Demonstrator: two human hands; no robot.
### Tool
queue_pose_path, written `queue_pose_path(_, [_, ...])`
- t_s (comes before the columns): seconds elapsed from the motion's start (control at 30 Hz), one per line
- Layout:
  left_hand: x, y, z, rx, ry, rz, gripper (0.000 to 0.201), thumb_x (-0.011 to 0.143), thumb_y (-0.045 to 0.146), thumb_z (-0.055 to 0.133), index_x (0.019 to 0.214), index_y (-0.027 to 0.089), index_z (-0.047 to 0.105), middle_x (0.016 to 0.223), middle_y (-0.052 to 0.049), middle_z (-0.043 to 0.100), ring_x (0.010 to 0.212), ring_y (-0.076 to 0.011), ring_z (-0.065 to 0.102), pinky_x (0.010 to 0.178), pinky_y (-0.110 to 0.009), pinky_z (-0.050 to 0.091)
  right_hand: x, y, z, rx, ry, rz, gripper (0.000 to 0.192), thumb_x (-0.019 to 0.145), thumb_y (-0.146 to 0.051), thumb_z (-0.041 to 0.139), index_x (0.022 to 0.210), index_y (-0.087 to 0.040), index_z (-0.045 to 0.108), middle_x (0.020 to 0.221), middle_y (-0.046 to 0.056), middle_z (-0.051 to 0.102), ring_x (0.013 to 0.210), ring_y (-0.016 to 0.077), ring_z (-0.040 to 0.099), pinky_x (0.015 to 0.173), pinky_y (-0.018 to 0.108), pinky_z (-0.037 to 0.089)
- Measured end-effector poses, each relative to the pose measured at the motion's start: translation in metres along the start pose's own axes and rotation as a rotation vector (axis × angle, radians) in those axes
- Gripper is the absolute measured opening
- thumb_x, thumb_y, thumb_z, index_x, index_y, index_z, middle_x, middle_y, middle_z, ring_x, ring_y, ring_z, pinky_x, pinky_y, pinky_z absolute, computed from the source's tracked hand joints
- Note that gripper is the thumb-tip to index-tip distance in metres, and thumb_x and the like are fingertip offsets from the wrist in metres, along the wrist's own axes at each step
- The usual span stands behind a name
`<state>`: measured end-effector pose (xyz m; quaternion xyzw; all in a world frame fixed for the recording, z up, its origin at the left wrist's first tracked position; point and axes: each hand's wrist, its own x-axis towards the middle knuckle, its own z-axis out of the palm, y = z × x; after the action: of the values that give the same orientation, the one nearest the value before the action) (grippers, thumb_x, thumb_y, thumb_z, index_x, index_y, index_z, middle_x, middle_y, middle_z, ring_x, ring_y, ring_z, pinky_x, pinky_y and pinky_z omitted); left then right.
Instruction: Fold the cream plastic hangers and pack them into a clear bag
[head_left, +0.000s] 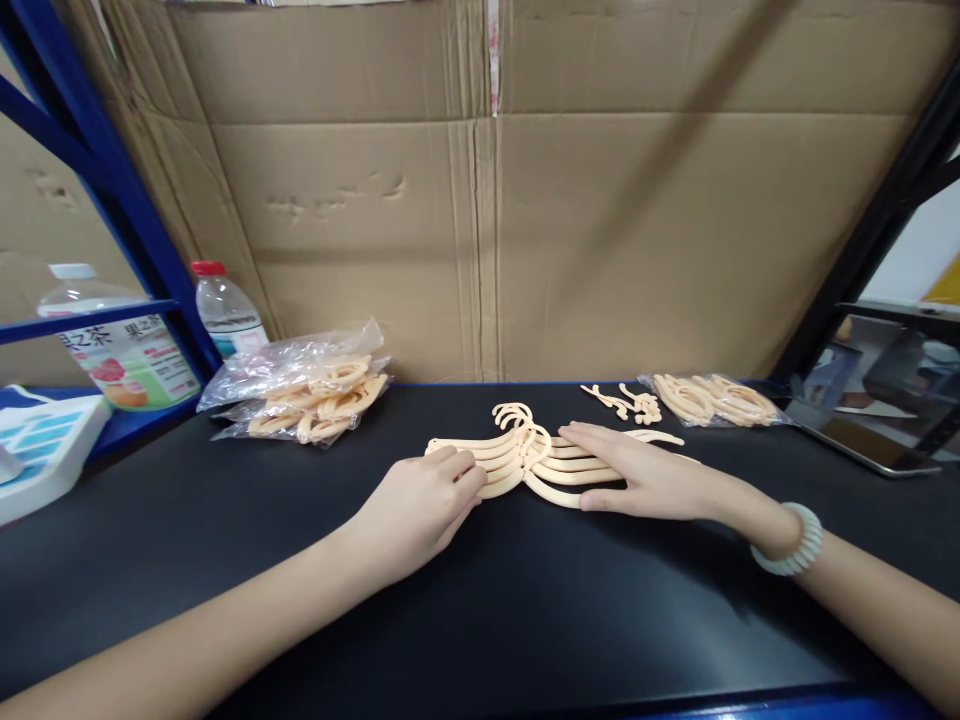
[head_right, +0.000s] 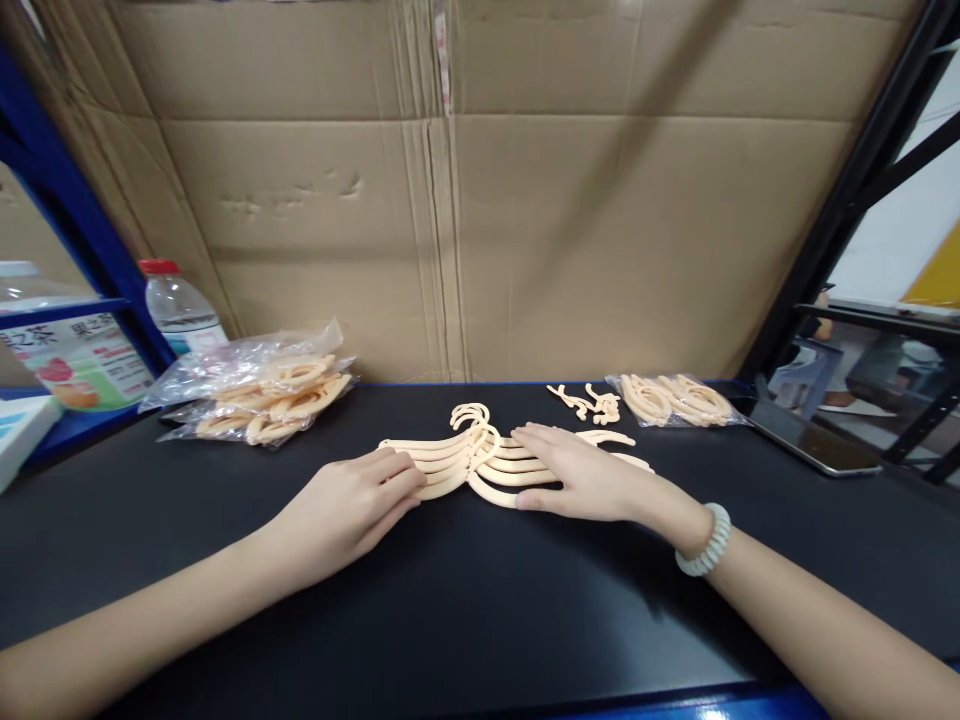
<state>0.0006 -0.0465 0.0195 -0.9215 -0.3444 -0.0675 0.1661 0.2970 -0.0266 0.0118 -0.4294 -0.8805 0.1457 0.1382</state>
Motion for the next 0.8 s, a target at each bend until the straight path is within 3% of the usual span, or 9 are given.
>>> queue_pose_path(0.17, [0.002, 0.002, 0.000, -0.012, -0.008, -0.027, 0.021, 0.091, 0.012, 0.037, 0.087, 0.016, 0.056, 0.088, -0.007, 0.062, 0.080, -0.0208, 0.058, 0.066, -0.031, 0.050, 0.001, 0.004, -0.003, -0.024, -0.011, -0.015, 0.069, 0.086, -0.056, 0.050, 0.142, -0.016, 0.041, 0.146, 0.013, 0.040, 0.134, 0.0329, 0.037, 0.112, 0.049, 0.028])
queue_pose_path(0.37, [0.003, 0.003, -0.002, -0.037, -0.045, -0.057, 0.029, 0.085, 0.001, 0.034, 0.094, 0.015, 0.057, 0.096, -0.009, 0.062, 0.088, -0.0224, 0.058, 0.069, -0.032, 0.052, 0.001, 0.009, 0.001, -0.047, -0.003, 0.013, 0.064, 0.091, -0.048, 0.041, 0.142, -0.010, 0.039, 0.147, 0.017, 0.037, 0.135, 0.0321, 0.035, 0.113, 0.050, 0.027])
queue_pose_path(0.8, [0.002, 0.004, 0.007, -0.080, 0.015, -0.062, 0.027, 0.084, 0.002, 0.038, 0.098, 0.013, 0.059, 0.097, -0.011, 0.060, 0.091, -0.0254, 0.058, 0.076, -0.039, 0.055, 0.005, 0.009, 0.002, -0.032, 0.014, 0.015, 0.059, 0.092, -0.044, 0.040, 0.142, -0.013, 0.040, 0.148, 0.013, 0.037, 0.136, 0.0297, 0.033, 0.114, 0.048, 0.025])
